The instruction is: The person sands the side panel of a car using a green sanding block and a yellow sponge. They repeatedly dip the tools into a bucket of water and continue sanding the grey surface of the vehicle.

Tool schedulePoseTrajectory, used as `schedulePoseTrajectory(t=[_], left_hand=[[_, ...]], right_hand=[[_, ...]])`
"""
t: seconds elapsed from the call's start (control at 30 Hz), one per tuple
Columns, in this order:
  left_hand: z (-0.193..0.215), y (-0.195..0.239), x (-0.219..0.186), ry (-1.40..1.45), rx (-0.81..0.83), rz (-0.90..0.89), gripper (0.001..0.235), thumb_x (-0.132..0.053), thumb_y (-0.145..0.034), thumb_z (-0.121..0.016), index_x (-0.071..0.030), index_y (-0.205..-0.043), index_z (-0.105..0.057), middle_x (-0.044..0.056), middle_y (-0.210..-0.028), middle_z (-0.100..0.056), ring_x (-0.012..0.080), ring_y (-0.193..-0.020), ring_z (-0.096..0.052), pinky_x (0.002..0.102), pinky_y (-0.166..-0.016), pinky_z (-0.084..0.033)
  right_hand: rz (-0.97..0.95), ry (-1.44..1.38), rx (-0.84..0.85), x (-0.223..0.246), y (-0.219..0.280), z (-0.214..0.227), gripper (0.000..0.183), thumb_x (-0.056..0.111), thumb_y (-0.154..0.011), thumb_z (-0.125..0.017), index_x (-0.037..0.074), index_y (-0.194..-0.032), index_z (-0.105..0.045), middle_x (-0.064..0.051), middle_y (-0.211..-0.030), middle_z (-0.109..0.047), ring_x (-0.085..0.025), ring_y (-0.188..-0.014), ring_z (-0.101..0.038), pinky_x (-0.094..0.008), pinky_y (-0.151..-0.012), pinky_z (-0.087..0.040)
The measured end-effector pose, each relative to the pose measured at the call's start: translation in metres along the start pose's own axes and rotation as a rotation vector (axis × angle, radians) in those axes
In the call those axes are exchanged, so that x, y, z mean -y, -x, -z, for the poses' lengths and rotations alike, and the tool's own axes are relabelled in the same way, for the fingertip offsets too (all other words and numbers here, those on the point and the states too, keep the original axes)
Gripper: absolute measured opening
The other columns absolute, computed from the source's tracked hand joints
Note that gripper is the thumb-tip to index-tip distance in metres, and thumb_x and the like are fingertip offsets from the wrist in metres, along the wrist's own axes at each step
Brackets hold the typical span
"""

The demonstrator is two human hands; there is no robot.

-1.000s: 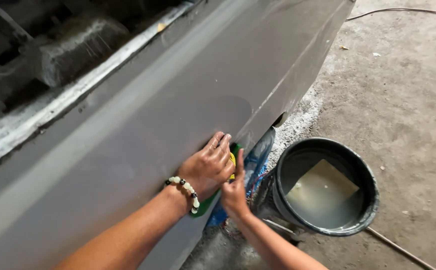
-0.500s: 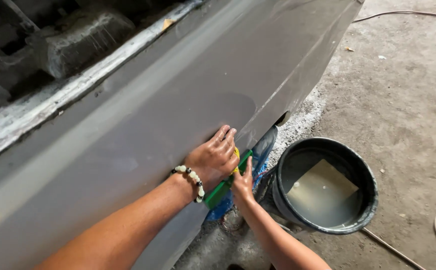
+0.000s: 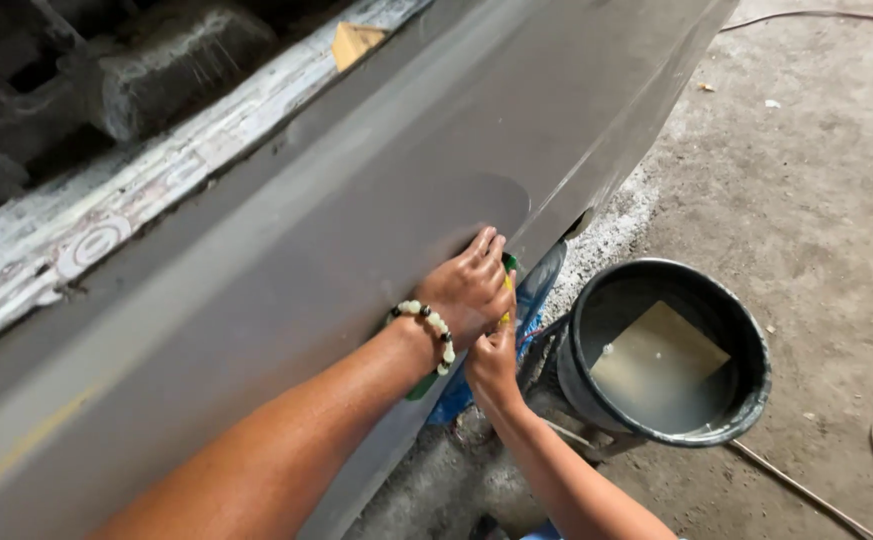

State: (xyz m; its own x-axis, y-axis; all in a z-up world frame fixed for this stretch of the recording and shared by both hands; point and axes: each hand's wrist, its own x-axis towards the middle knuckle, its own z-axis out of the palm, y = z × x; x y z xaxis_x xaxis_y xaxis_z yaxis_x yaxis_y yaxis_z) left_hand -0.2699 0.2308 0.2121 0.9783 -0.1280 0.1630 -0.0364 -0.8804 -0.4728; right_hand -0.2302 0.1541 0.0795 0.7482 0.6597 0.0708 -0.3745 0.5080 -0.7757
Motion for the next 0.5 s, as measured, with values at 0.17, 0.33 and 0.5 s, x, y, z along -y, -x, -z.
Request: schedulePoseTrajectory(t=[0.17, 0.33, 0.5], left_hand=[[0.011, 0.001, 0.003, -0.07, 0.008, -0.017, 0.045, -0.028, -0.086, -0.055, 0.003, -0.113, -0.074, 0.024, -0.124, -0.069, 0.0383, -0.133, -0.055, 0.052, -0.121, -0.03], [0.018, -0.018, 0.008, -0.014, 0.079, -0.005, 0.036, -0.025, -0.09, -0.055, 0.0, -0.108, -0.074, 0.026, -0.126, -0.068, 0.0414, -0.135, -0.053, 0.053, -0.121, -0.03], [0.002, -0.08, 0.032, -0.154, -0.127, 0.042, 0.047, -0.028, -0.084, -0.055, 0.002, -0.116, -0.072, 0.024, -0.139, -0.061, 0.0358, -0.14, -0.047, 0.049, -0.121, -0.031]], right_hand=[[-0.073, -0.019, -0.036, -0.024, -0.045, 0.038, 0.084, -0.009, -0.092, -0.049, 0.021, -0.163, -0.014, -0.016, -0.15, -0.048, -0.025, -0.126, -0.058, -0.036, -0.103, -0.053], [-0.049, 0.038, -0.115, -0.007, -0.068, 0.037, 0.074, 0.0, -0.102, -0.053, 0.016, -0.166, -0.019, -0.022, -0.143, -0.052, -0.026, -0.116, -0.058, -0.037, -0.096, -0.052], [0.335, 0.375, 0.06, -0.013, -0.095, 0.046, 0.081, -0.009, -0.098, -0.049, 0.011, -0.169, -0.017, -0.022, -0.165, -0.034, -0.028, -0.149, -0.038, -0.04, -0.12, -0.034]])
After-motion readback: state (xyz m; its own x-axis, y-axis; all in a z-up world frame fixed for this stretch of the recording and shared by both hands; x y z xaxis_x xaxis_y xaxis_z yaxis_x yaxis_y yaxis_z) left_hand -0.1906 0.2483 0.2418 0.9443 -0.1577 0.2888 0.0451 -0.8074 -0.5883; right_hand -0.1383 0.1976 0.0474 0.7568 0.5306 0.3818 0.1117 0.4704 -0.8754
